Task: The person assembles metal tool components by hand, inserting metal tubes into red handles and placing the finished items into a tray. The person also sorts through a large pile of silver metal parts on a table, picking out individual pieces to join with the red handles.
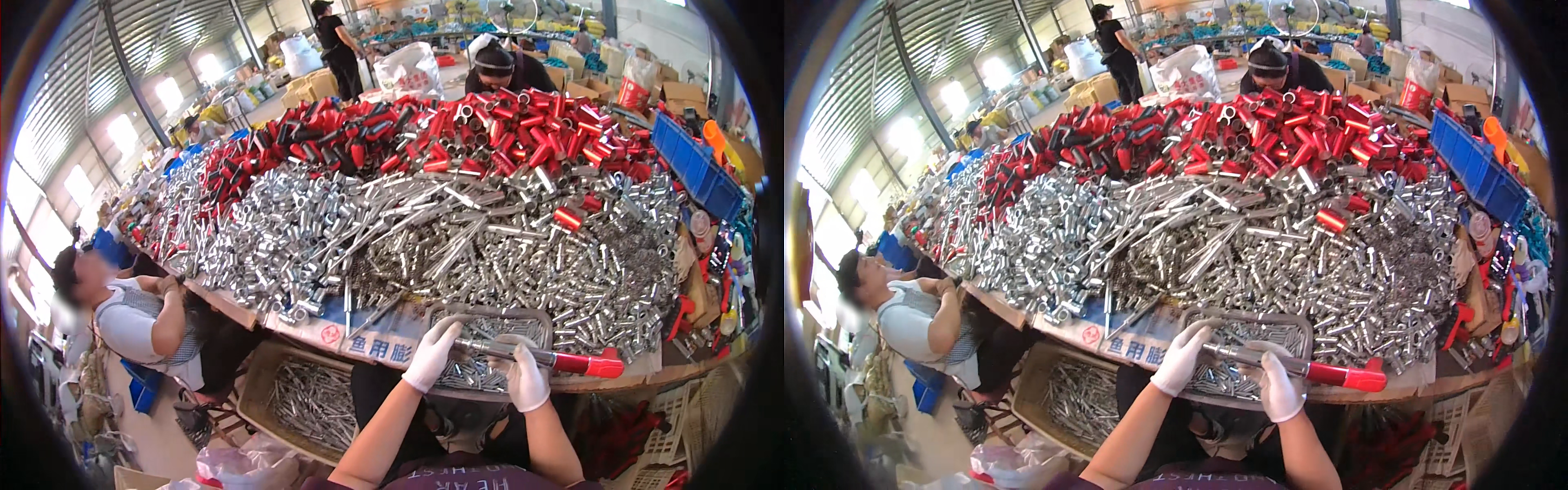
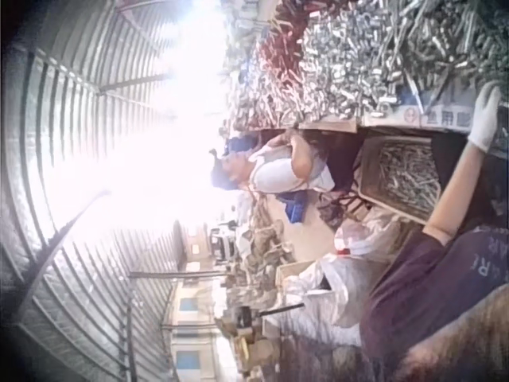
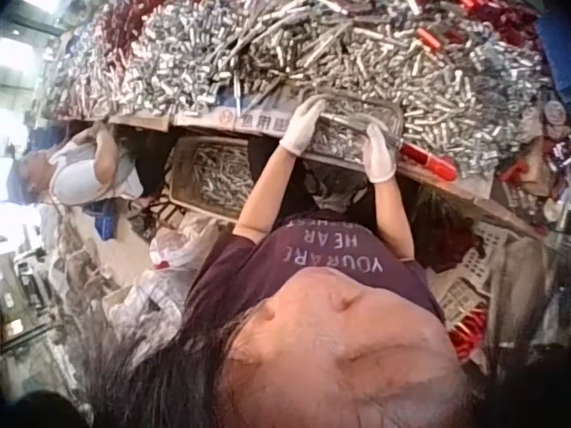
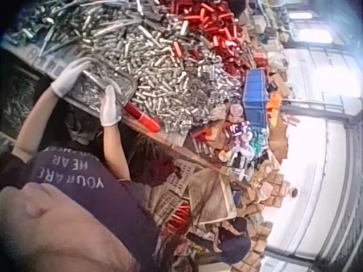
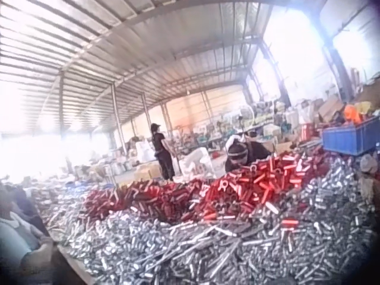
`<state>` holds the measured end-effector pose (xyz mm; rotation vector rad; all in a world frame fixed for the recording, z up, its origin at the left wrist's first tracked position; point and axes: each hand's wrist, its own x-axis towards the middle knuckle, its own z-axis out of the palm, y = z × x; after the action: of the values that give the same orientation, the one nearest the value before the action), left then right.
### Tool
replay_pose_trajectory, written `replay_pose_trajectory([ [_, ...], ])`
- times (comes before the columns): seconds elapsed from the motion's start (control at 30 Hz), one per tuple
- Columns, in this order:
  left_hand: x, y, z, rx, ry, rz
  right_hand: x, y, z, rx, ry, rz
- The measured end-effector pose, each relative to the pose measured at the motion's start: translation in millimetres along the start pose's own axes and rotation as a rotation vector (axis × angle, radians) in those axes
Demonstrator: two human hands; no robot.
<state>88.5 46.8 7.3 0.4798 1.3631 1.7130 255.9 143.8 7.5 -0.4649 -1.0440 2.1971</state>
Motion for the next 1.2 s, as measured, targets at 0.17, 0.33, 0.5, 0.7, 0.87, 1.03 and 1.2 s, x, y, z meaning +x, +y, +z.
replay_pose_trajectory([
  [0.17, -11.3, 9.9, 0.3, -0.034, 0.025, 0.061, -3.7, 2.1, 1.0, 0.003, -0.068, 0.012],
  [0.33, -8.9, 76.7, -29.8, 0.243, 0.363, 0.546, -9.9, -7.7, -4.8, 0.004, -0.026, -0.028],
  [0.5, 36.7, 130.6, -171.4, 1.180, 0.983, 0.429, -6.4, -5.7, 7.6, -0.061, -0.080, -0.026],
  [0.7, 69.8, 121.5, -205.0, 1.709, 0.635, 0.271, -0.5, -4.1, -0.8, -0.041, -0.143, 0.025],
  [0.87, 73.3, 126.8, -195.3, 1.838, 0.669, 0.192, -4.1, -5.4, -1.8, -0.046, -0.140, 0.064],
  [1.03, 68.1, 121.4, -200.5, 1.804, 0.701, 0.196, -8.3, 2.4, -3.1, -0.044, -0.101, 0.066],
  [1.2, 73.9, 126.9, -198.1, 1.849, 0.651, 0.085, -4.4, 1.3, -2.9, -0.069, -0.128, 0.076],
])
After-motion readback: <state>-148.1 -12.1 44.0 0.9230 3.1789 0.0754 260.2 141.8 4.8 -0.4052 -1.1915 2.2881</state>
